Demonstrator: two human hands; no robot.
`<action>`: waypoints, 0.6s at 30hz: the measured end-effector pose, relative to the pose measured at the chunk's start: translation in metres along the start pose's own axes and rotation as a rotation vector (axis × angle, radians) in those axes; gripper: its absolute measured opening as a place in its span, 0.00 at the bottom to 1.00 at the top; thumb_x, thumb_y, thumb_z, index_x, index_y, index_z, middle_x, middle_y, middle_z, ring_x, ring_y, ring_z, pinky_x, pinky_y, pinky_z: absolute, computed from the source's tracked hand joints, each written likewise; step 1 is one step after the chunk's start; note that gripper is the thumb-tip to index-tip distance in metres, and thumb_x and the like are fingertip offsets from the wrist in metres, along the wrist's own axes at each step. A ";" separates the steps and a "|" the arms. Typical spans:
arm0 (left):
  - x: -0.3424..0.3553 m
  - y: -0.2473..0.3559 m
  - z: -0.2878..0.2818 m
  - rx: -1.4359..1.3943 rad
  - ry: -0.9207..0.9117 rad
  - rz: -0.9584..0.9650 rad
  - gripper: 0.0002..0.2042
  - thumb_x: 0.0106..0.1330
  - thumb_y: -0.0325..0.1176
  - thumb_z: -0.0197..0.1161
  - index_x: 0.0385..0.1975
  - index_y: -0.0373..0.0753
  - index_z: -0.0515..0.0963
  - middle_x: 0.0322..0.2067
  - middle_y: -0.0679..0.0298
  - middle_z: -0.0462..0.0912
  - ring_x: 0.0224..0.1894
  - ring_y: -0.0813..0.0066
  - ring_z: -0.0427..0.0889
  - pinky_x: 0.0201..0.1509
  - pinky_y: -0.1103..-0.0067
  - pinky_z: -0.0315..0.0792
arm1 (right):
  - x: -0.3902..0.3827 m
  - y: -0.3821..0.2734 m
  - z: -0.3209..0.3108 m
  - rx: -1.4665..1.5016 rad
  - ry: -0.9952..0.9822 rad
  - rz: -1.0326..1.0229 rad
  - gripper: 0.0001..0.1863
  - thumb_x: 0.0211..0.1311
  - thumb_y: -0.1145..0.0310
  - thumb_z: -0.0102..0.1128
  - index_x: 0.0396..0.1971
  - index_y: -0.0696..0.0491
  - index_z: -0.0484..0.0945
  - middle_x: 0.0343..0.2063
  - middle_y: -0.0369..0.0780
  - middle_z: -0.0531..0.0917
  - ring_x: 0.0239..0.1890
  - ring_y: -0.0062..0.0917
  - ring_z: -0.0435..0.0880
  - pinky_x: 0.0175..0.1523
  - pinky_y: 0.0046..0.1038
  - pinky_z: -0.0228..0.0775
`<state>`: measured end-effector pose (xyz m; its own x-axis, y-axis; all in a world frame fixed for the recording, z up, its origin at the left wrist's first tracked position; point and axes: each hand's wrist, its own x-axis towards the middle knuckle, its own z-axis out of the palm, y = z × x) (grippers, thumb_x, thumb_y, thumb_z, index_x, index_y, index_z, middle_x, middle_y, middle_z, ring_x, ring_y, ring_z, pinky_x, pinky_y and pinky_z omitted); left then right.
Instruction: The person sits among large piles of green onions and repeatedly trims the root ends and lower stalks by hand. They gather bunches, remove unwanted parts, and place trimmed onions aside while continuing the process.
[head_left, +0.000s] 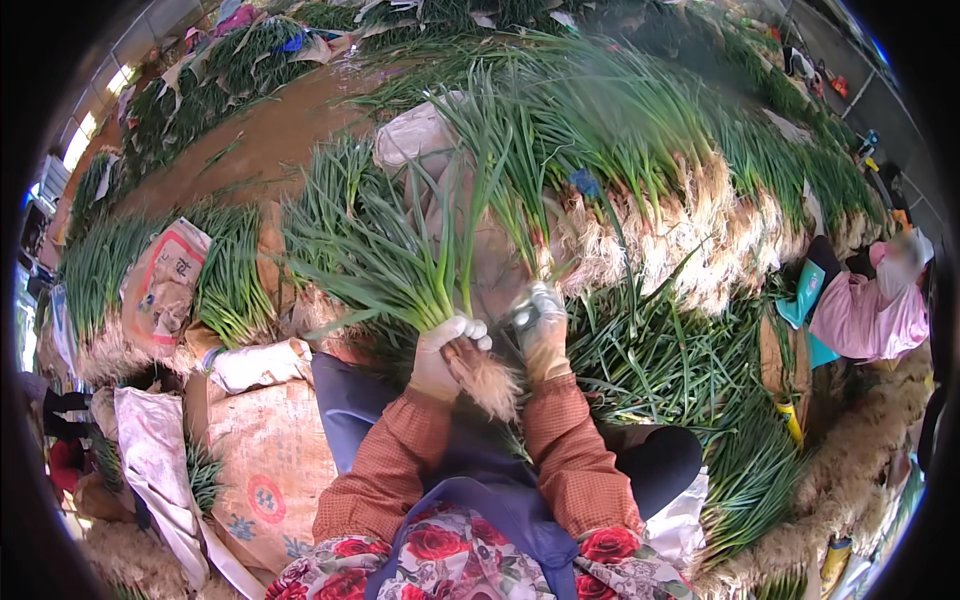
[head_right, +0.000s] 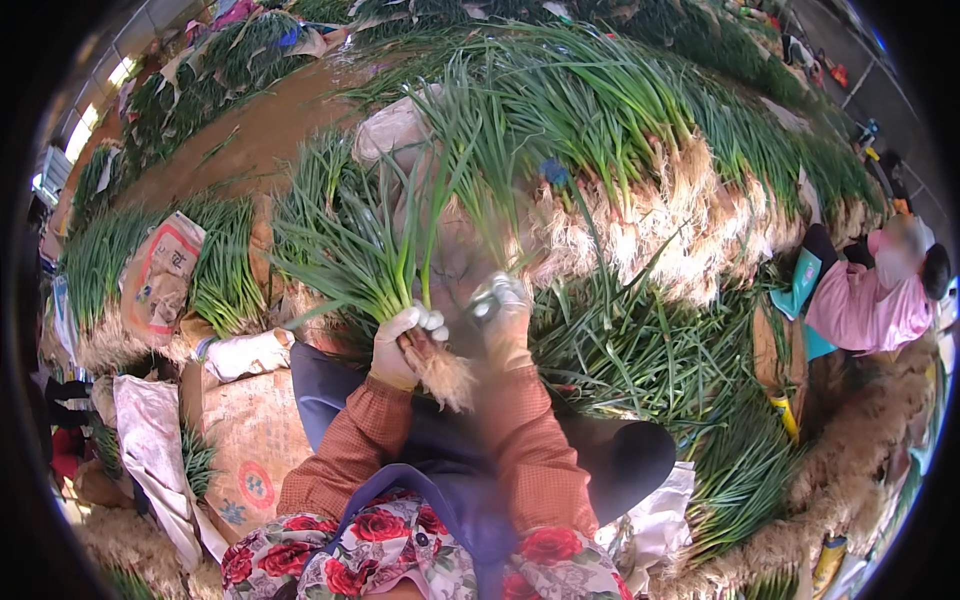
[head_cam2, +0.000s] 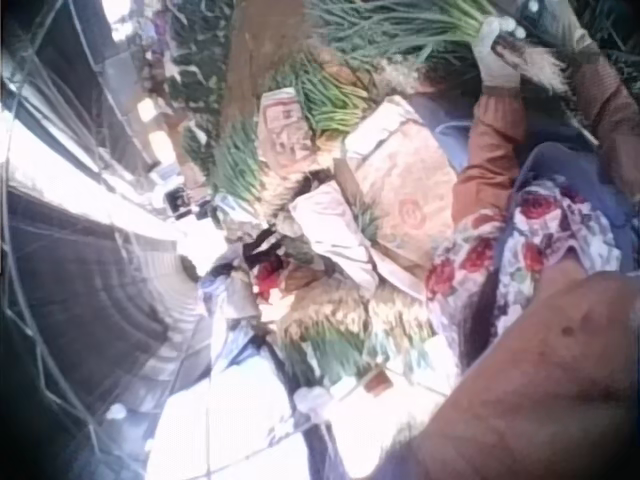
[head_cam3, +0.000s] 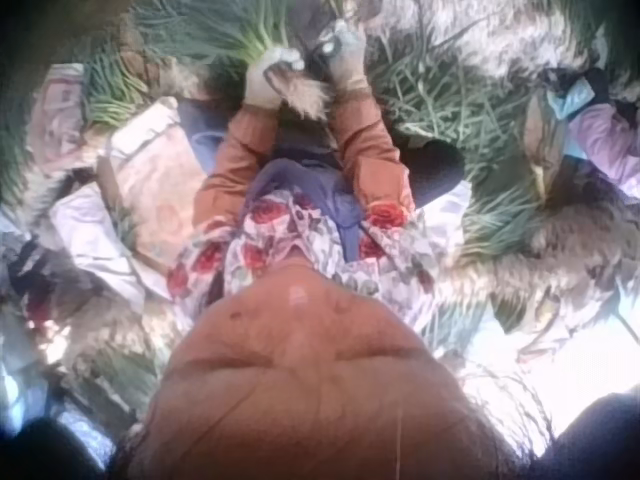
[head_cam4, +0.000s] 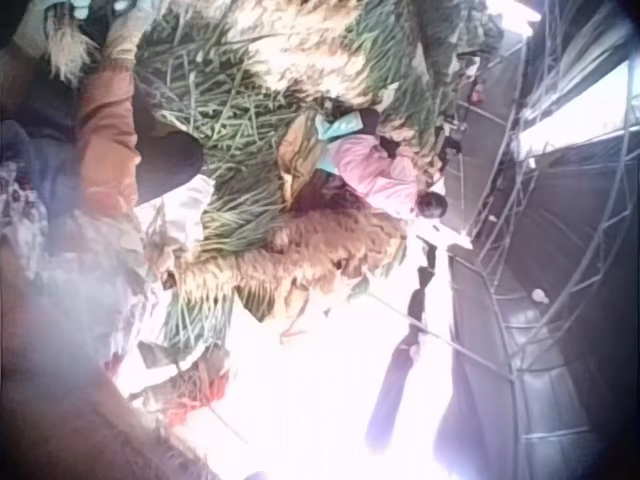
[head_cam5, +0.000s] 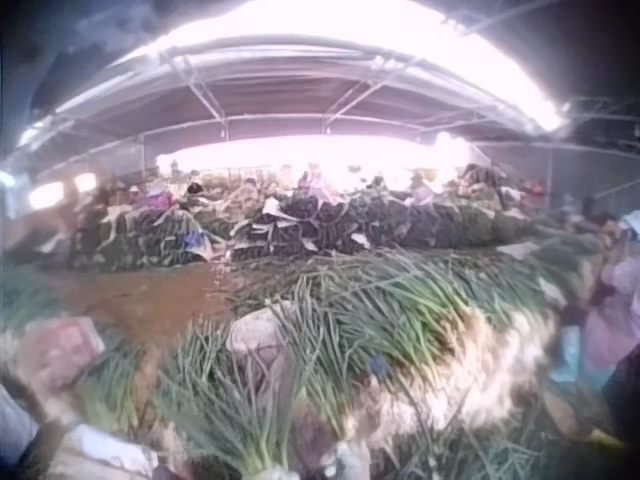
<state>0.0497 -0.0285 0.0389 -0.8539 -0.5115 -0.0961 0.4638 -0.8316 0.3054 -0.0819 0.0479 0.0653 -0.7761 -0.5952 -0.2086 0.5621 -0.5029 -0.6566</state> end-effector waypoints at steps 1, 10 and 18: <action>-0.006 0.001 -0.008 -0.019 -0.001 -0.043 0.07 0.58 0.32 0.59 0.30 0.35 0.74 0.29 0.58 0.77 0.36 0.64 0.76 0.41 0.69 0.73 | -0.016 -0.008 0.019 0.205 0.110 0.430 0.06 0.67 0.65 0.55 0.33 0.51 0.75 0.24 0.33 0.77 0.18 0.15 0.72 0.23 0.16 0.65; -0.018 -0.005 -0.002 0.170 0.103 0.016 0.06 0.60 0.30 0.57 0.30 0.32 0.75 0.34 0.49 0.82 0.36 0.58 0.79 0.47 0.66 0.74 | -0.009 0.041 -0.024 -0.085 -0.204 0.304 0.10 0.66 0.65 0.56 0.41 0.56 0.77 0.24 0.35 0.81 0.20 0.17 0.76 0.23 0.22 0.70; 0.015 0.016 -0.021 0.025 0.108 0.170 0.08 0.64 0.28 0.56 0.39 0.31 0.76 0.39 0.53 0.78 0.42 0.60 0.78 0.46 0.72 0.76 | 0.006 -0.023 -0.059 0.103 -0.073 -0.231 0.11 0.65 0.73 0.57 0.46 0.57 0.74 0.35 0.37 0.81 0.30 0.20 0.80 0.37 0.25 0.75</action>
<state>0.0489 -0.0540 0.0228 -0.7332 -0.6651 -0.1420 0.5916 -0.7267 0.3492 -0.1165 0.0924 0.0361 -0.8667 -0.4988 -0.0067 0.4016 -0.6896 -0.6026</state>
